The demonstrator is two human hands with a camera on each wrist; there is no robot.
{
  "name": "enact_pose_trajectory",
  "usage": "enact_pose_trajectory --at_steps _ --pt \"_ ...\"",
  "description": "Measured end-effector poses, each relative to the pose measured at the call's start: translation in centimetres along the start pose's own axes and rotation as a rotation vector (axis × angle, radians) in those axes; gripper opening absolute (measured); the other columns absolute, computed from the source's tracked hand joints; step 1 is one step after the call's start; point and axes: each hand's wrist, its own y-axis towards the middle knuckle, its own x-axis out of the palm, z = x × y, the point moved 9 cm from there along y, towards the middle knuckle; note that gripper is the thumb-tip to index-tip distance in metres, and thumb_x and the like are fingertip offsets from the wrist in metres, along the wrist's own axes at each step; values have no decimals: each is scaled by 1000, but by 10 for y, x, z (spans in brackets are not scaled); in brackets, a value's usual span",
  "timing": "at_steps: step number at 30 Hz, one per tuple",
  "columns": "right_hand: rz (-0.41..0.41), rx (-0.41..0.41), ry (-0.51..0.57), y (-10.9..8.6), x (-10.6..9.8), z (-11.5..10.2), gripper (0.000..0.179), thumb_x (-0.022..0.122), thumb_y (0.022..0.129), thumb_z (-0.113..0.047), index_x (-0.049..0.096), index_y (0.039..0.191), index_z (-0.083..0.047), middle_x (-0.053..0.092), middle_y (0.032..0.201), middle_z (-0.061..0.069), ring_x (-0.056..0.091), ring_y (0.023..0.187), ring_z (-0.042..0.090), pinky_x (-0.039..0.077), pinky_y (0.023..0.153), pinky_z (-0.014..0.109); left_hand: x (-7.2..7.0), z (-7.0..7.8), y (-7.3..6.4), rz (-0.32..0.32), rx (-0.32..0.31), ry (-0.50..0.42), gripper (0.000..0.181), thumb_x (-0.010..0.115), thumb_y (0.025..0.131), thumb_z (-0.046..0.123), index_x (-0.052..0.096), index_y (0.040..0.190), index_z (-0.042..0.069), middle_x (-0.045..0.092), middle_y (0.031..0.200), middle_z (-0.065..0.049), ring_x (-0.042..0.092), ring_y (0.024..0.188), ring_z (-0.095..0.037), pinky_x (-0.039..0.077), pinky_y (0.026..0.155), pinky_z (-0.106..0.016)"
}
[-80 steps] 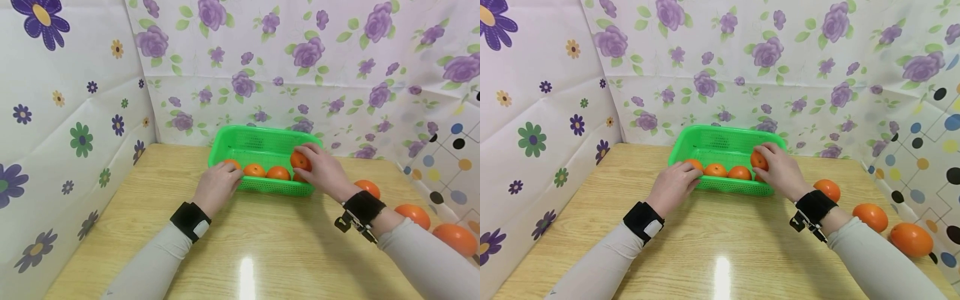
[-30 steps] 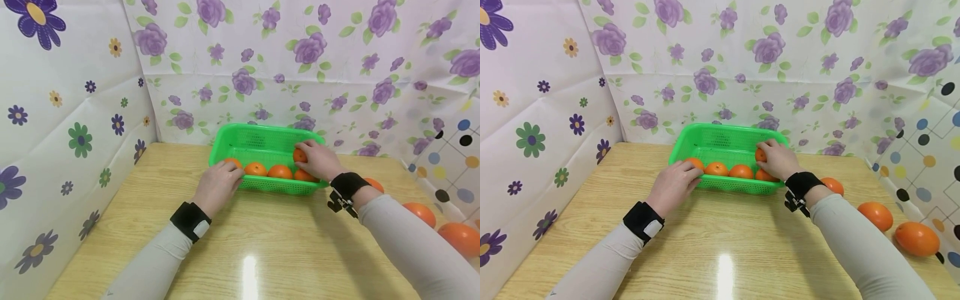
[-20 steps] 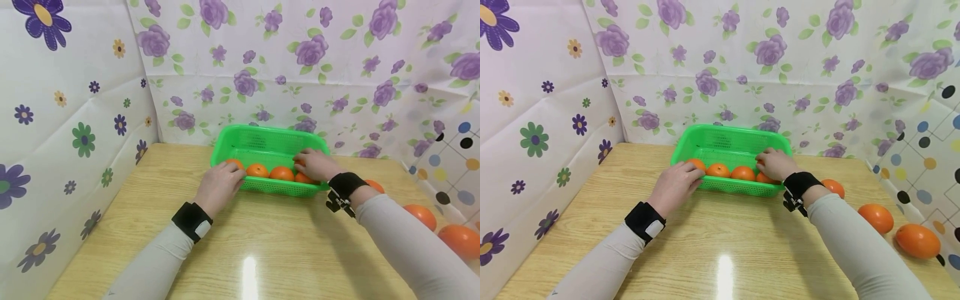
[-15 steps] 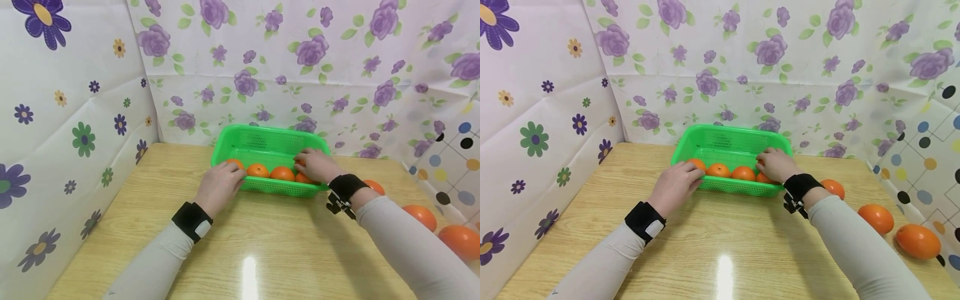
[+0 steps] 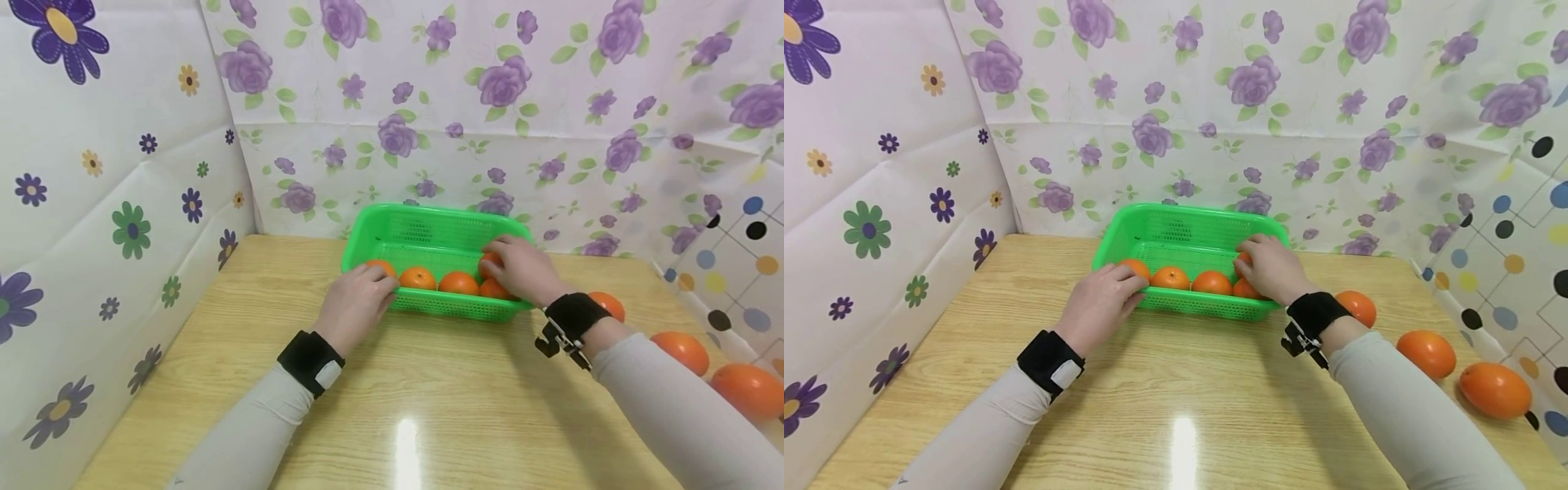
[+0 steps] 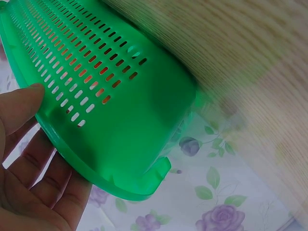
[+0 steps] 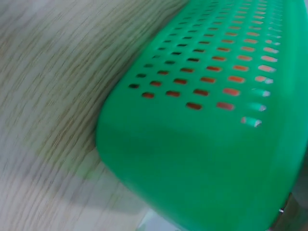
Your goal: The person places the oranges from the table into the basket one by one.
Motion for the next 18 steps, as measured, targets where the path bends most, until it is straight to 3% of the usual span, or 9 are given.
enact_pose_trajectory --at_steps 8,18 --pt "69 -49 9 -14 -13 -14 38 63 98 -32 66 128 -8 57 133 13 50 125 35 44 100 51 0 -1 -1 -7 -9 -1 9 76 87 18 74 95 16 64 94 4 60 91 -17 49 80 -26" --pt "220 -138 19 -43 -35 -34 32 69 94 -25 68 124 -12 59 127 7 56 116 27 50 91 44 3 -2 -1 -14 -12 14 8 77 87 19 73 94 17 64 94 4 59 92 -16 48 81 -25"
